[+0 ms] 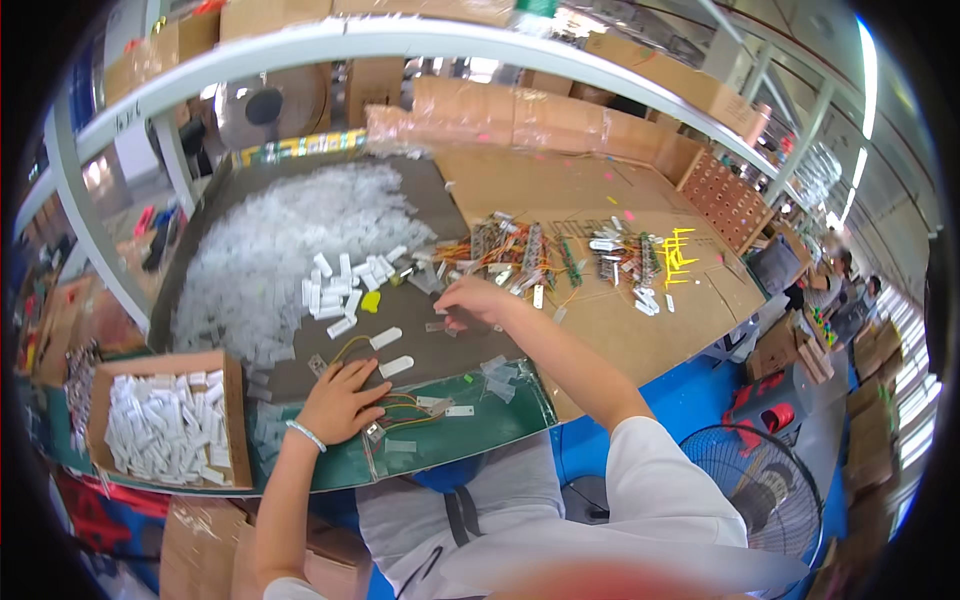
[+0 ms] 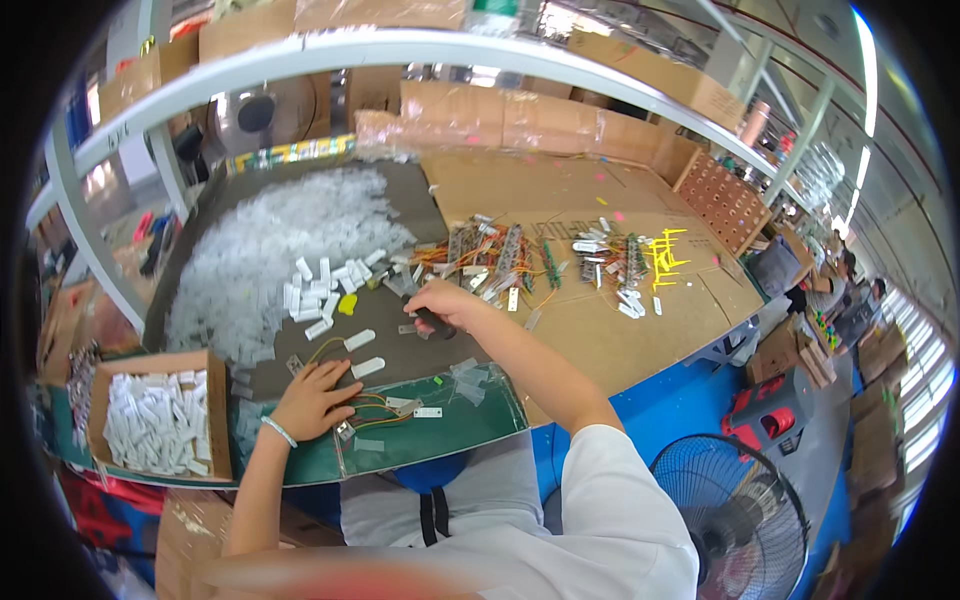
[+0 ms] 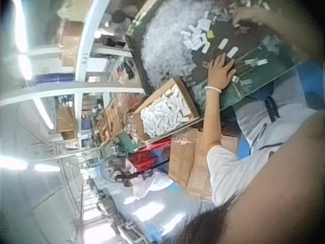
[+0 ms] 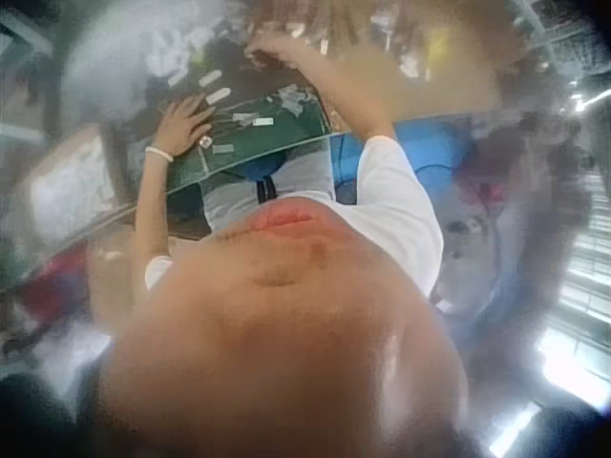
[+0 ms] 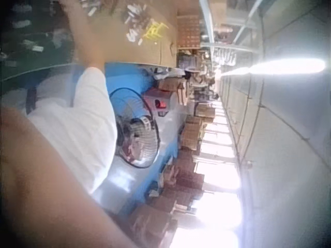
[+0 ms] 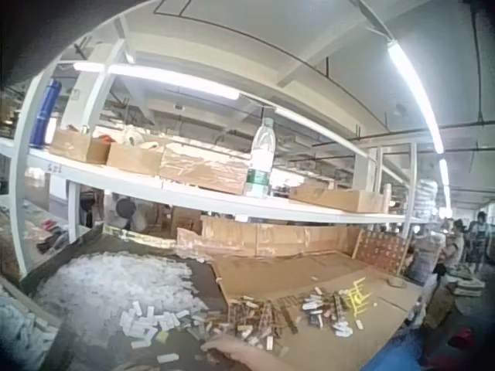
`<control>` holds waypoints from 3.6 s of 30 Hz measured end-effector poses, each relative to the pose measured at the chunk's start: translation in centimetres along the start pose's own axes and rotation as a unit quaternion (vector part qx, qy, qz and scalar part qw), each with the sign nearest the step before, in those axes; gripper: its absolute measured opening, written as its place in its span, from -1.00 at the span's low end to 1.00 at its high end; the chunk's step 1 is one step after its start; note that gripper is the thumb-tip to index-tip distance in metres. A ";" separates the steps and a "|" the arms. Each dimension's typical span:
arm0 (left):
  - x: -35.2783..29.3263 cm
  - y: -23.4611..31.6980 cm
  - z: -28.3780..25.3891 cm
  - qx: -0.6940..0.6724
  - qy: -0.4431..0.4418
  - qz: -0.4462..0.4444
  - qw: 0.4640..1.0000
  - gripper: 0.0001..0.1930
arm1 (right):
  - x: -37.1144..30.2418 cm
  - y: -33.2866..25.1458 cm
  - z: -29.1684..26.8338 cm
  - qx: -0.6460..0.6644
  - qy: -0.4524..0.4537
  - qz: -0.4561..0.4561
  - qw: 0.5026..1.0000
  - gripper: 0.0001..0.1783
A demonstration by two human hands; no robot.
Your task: The person assembles electrical components by attaching wires and small white rectangular plates to a metal circuit strip by hand, using an assembly jig to hold the strip.
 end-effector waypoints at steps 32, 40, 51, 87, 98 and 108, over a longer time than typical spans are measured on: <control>-0.7 -0.9 2.1 0.026 0.002 -0.015 1.000 -0.56 | -21.6 2.1 10.9 -0.284 0.230 -0.256 0.895 -0.68; -0.8 -1.1 1.4 0.071 0.049 -0.011 0.996 -0.58 | -18.8 2.0 8.3 -0.111 0.165 -0.032 0.980 -0.75; 0.2 1.3 0.3 0.159 0.116 -0.143 0.970 -0.58 | -3.2 -8.4 12.0 -0.329 0.197 -0.402 0.831 -0.71; 5.6 7.0 3.8 -0.076 0.141 -0.166 0.973 -0.86 | -15.2 7.6 4.2 0.143 0.137 -0.130 0.971 -0.75; 4.3 6.2 2.3 -0.289 0.246 -0.286 0.880 -0.81 | -13.3 6.4 5.3 0.130 0.130 -0.143 0.973 -0.74; 4.1 8.6 1.7 -0.148 0.294 -0.172 0.929 -0.83 | -13.9 7.0 7.0 0.274 -0.012 0.014 0.962 -0.59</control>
Point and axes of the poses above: each hand's wrist, its own x-axis towards the middle knuckle, its own z-axis out of the palm, y = z × x, the point moved 4 cm from there along x, towards the middle knuckle, and after that the axes turned 5 degrees about z, right-handed, at the moved point
